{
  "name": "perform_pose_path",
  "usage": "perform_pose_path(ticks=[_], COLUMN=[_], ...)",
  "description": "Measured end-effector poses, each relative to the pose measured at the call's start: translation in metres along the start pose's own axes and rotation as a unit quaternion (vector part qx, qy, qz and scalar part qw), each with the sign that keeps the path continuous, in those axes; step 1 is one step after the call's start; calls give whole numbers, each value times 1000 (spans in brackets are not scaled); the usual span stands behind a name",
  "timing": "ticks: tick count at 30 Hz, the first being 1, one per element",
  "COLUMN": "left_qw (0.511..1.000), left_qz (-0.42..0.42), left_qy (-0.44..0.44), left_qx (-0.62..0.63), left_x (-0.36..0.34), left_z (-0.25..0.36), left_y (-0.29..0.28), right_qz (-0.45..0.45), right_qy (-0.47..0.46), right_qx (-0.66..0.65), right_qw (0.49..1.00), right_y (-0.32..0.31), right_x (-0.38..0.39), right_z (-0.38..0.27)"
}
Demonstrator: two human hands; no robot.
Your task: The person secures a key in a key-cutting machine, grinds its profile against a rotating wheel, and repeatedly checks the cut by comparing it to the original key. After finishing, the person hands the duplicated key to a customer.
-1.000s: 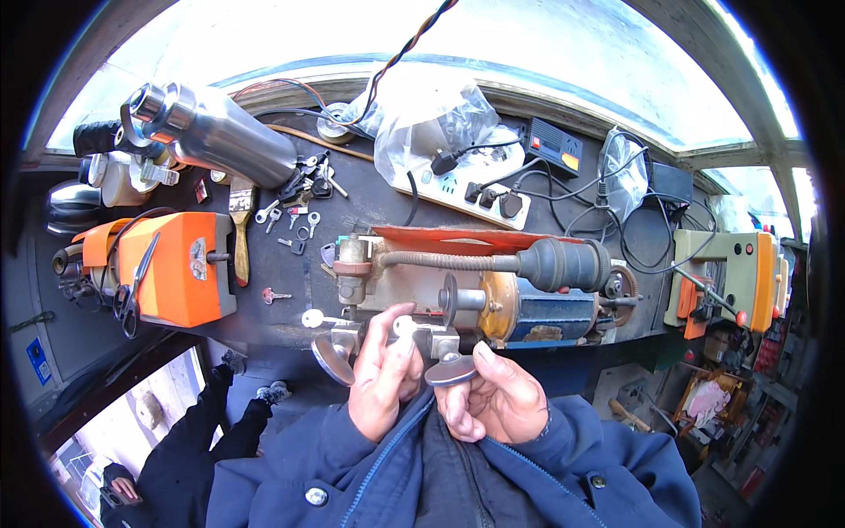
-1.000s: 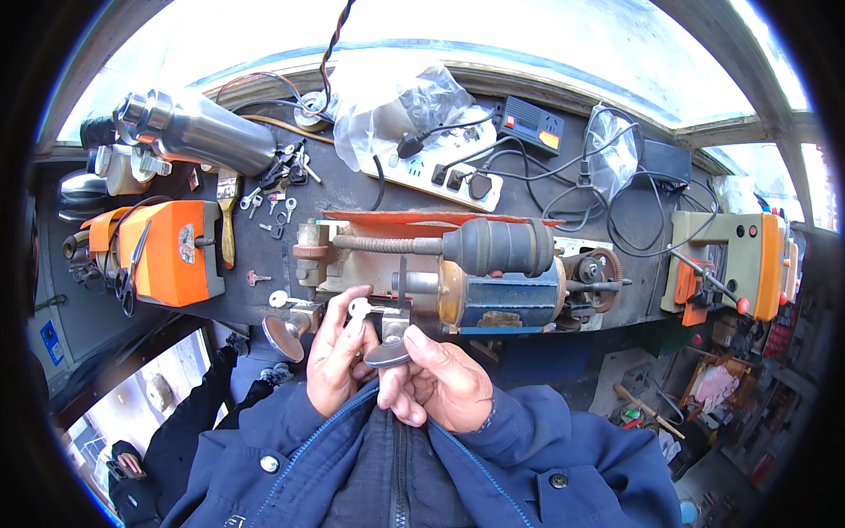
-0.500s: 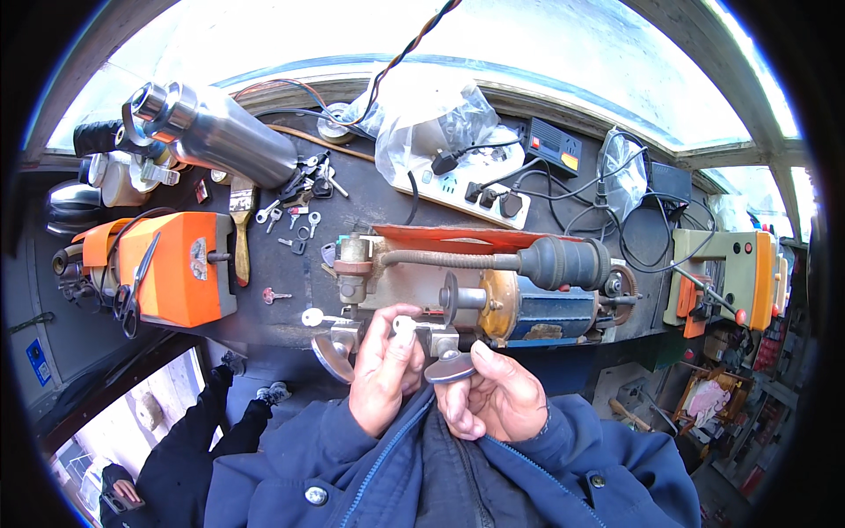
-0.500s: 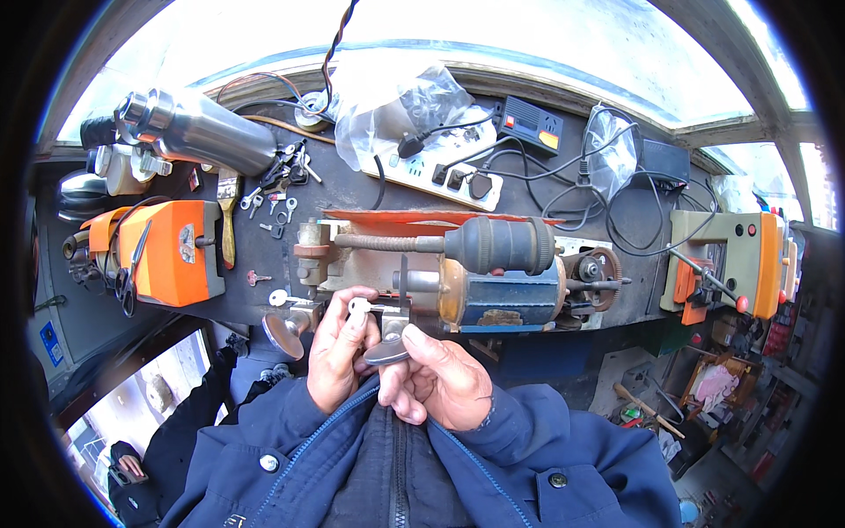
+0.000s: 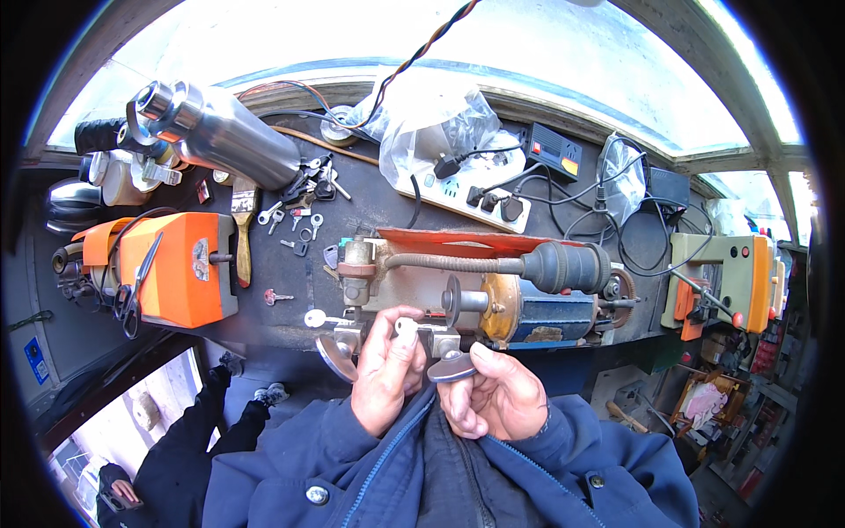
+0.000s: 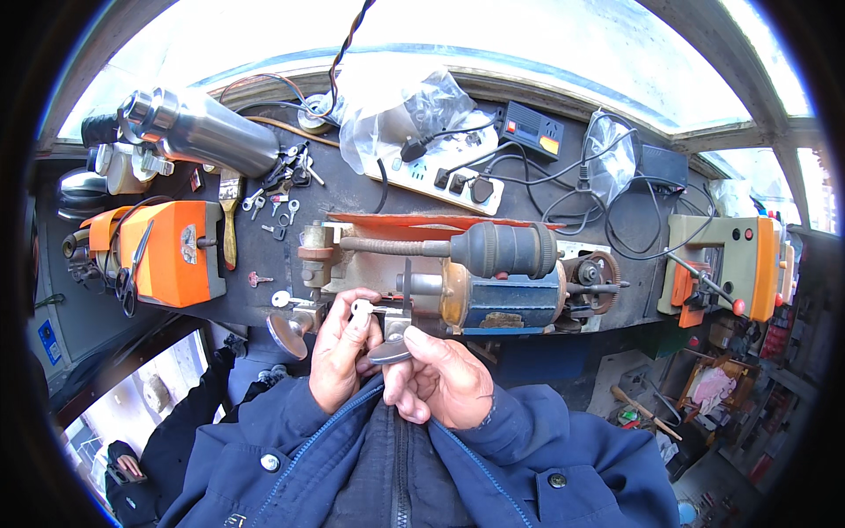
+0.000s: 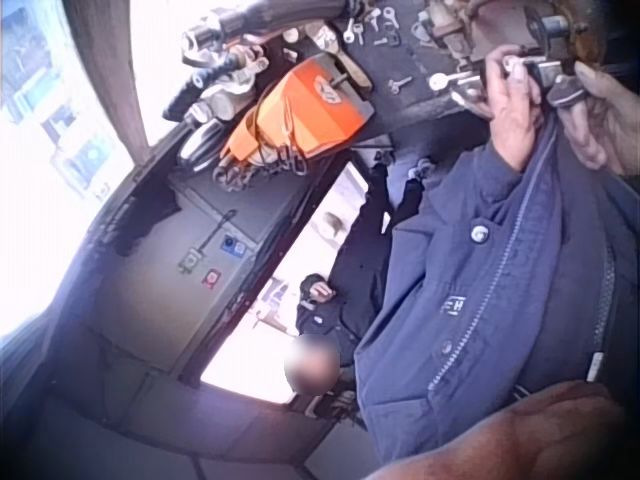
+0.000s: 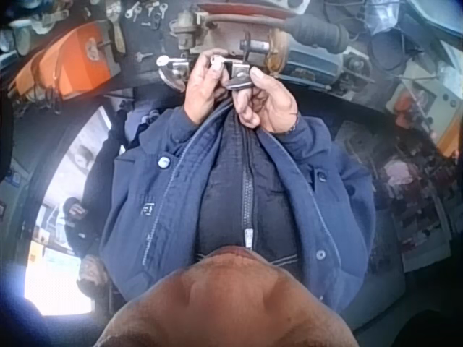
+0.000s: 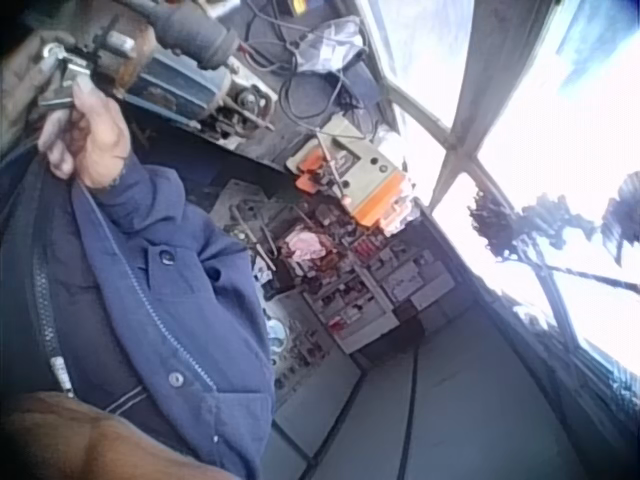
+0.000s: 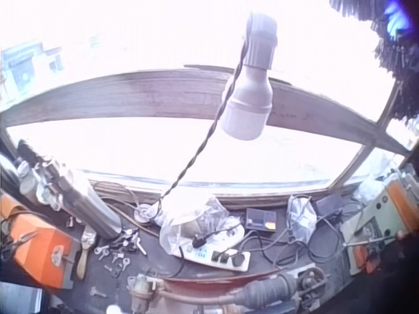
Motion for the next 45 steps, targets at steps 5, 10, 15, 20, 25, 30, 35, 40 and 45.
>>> perform_pose_path(ticks=[5,10,15,20,25,30,35,40,45], left_qw=[1000,999,999,999,998,995,994,996,996], left_qz=[-9,-12,-15,-25,-43,-53,-63,-63,-50], left_qy=[-1,-17,-19,-26,-17,-31,-5,-1,-13], left_qx=[10,34,34,39,53,80,87,63,73], left_x=[0,0,0,0,-3,-4,-6,-7,-6], left_z=[-1,-4,-3,-5,-5,-8,-6,-9,-12], left_y=[-1,-2,-2,-2,0,1,0,0,-2], right_qz=[19,38,21,66,94,142,209,245,275], right_qy=[12,13,17,66,135,205,221,204,186], right_qx=[0,-10,-7,33,47,78,135,187,157], right_qw=[1000,999,1000,995,985,965,943,929,930], right_y=[-3,-2,5,4,11,13,11,13,12], right_x=[1,1,-4,-3,-6,-6,-2,-3,0], right_z=[2,1,0,4,7,7,3,-3,-1])
Point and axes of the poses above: each hand's wrist, its own x-axis away from the middle knuckle, its own y-axis out of the palm, z = x × y, the point moved 10 cm from there along -x, towards the middle knuckle, and after that the axes turned 8 degrees about -z, right-handed, at the moved point
